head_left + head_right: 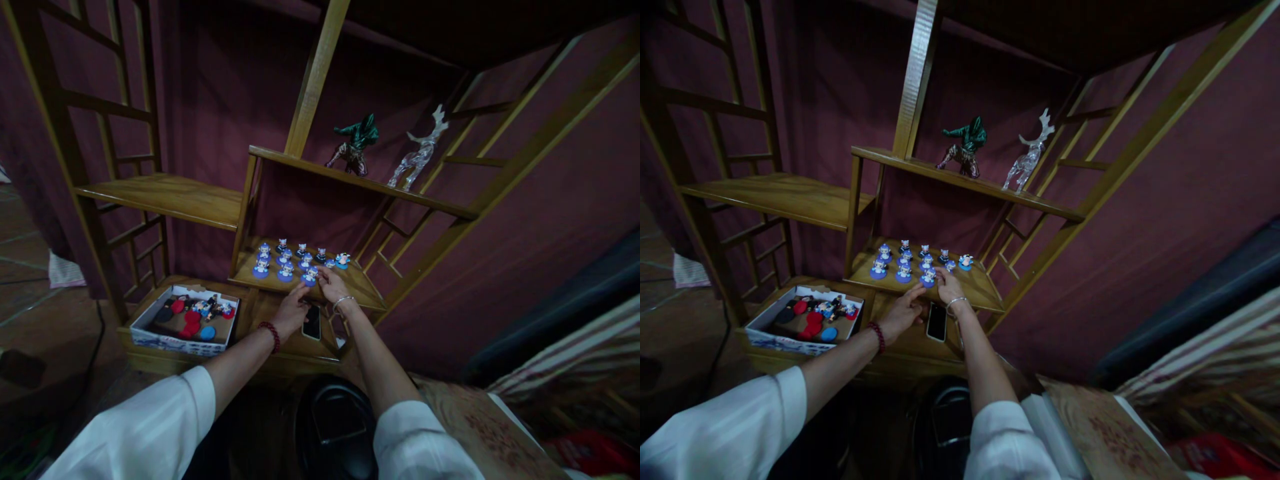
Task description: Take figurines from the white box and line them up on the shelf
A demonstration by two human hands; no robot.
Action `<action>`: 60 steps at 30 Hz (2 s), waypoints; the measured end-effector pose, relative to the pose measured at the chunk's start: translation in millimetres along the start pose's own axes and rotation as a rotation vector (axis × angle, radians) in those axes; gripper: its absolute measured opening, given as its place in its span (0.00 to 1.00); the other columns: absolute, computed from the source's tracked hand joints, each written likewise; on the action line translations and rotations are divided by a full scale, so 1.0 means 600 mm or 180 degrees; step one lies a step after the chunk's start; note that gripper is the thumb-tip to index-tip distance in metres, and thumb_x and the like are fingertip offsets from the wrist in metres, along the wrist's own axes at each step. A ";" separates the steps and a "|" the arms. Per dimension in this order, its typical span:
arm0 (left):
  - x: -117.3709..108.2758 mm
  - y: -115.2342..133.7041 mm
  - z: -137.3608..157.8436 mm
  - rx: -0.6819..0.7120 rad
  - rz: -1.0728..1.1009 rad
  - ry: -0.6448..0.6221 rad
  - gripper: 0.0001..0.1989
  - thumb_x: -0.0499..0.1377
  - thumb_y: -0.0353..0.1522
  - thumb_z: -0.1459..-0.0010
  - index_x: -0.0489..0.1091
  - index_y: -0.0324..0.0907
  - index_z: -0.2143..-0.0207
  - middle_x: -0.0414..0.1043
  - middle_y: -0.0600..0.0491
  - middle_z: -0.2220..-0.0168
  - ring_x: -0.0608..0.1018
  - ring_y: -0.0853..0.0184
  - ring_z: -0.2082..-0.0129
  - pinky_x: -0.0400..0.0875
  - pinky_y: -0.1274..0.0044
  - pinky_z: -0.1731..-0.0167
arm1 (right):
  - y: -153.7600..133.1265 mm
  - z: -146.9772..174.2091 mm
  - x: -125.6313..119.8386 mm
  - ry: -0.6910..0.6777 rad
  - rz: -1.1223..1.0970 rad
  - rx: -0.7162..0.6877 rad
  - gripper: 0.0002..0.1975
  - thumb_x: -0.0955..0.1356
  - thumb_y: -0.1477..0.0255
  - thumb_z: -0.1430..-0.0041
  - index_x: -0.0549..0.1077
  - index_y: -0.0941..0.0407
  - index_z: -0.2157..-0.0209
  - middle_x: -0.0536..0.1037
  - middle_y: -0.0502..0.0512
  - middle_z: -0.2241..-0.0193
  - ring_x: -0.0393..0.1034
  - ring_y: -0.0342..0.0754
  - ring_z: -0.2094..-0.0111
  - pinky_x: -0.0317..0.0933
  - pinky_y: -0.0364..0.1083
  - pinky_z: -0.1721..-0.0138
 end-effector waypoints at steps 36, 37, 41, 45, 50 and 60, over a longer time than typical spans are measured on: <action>0.001 0.006 0.003 -0.0031 -0.0539 -0.0057 0.27 0.49 0.22 0.53 0.62 0.43 0.48 0.46 0.52 0.40 0.71 0.71 0.65 0.69 0.83 0.78 | -0.003 0.030 -0.010 0.0287 -0.0218 -0.0114 0.20 0.58 0.81 0.53 0.69 0.58 0.57 0.75 0.55 0.63 0.69 0.43 0.61 0.62 0.45 0.56; 0.002 0.006 0.003 -0.0030 -0.0544 -0.0063 0.27 0.49 0.22 0.53 0.62 0.43 0.48 0.45 0.52 0.40 0.71 0.70 0.65 0.69 0.83 0.78 | -0.004 0.033 -0.011 0.0265 -0.0237 -0.0156 0.21 0.58 0.81 0.54 0.68 0.58 0.57 0.75 0.55 0.63 0.69 0.43 0.61 0.62 0.46 0.55; 0.003 0.004 0.002 -0.0050 -0.0560 -0.0070 0.27 0.49 0.22 0.52 0.61 0.43 0.48 0.43 0.53 0.39 0.71 0.69 0.61 0.68 0.85 0.79 | -0.008 0.046 -0.009 0.0128 -0.0013 -0.0217 0.24 0.62 0.79 0.54 0.65 0.56 0.52 0.73 0.56 0.59 0.67 0.44 0.58 0.61 0.47 0.54; 0.003 0.006 -0.001 -0.0003 -0.0640 -0.0122 0.28 0.50 0.21 0.54 0.62 0.43 0.49 0.44 0.54 0.39 0.70 0.66 0.58 0.68 0.87 0.80 | -0.014 0.047 -0.004 0.0047 0.0344 -0.0279 0.27 0.66 0.71 0.54 0.62 0.55 0.49 0.72 0.56 0.58 0.66 0.47 0.56 0.61 0.48 0.55; 0.001 0.005 -0.002 0.0025 -0.0557 -0.0118 0.29 0.50 0.20 0.55 0.62 0.43 0.49 0.45 0.53 0.40 0.70 0.66 0.58 0.67 0.87 0.82 | -0.010 0.040 -0.002 0.0006 0.0504 -0.0259 0.28 0.67 0.66 0.54 0.62 0.55 0.49 0.71 0.58 0.57 0.65 0.49 0.56 0.61 0.49 0.56; 0.006 0.006 -0.004 -0.0053 -0.0153 0.0135 0.25 0.48 0.20 0.53 0.62 0.40 0.52 0.53 0.47 0.43 0.74 0.71 0.66 0.64 0.88 0.84 | 0.003 0.034 0.001 -0.0208 0.0276 -0.0144 0.27 0.64 0.63 0.49 0.60 0.55 0.47 0.70 0.58 0.54 0.64 0.47 0.54 0.60 0.48 0.54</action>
Point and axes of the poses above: each hand's wrist, its own z-axis away from the middle knuckle, its own x-axis out of the palm, y = z × x, the point moved 6 cm from there along -z, towards the middle knuckle
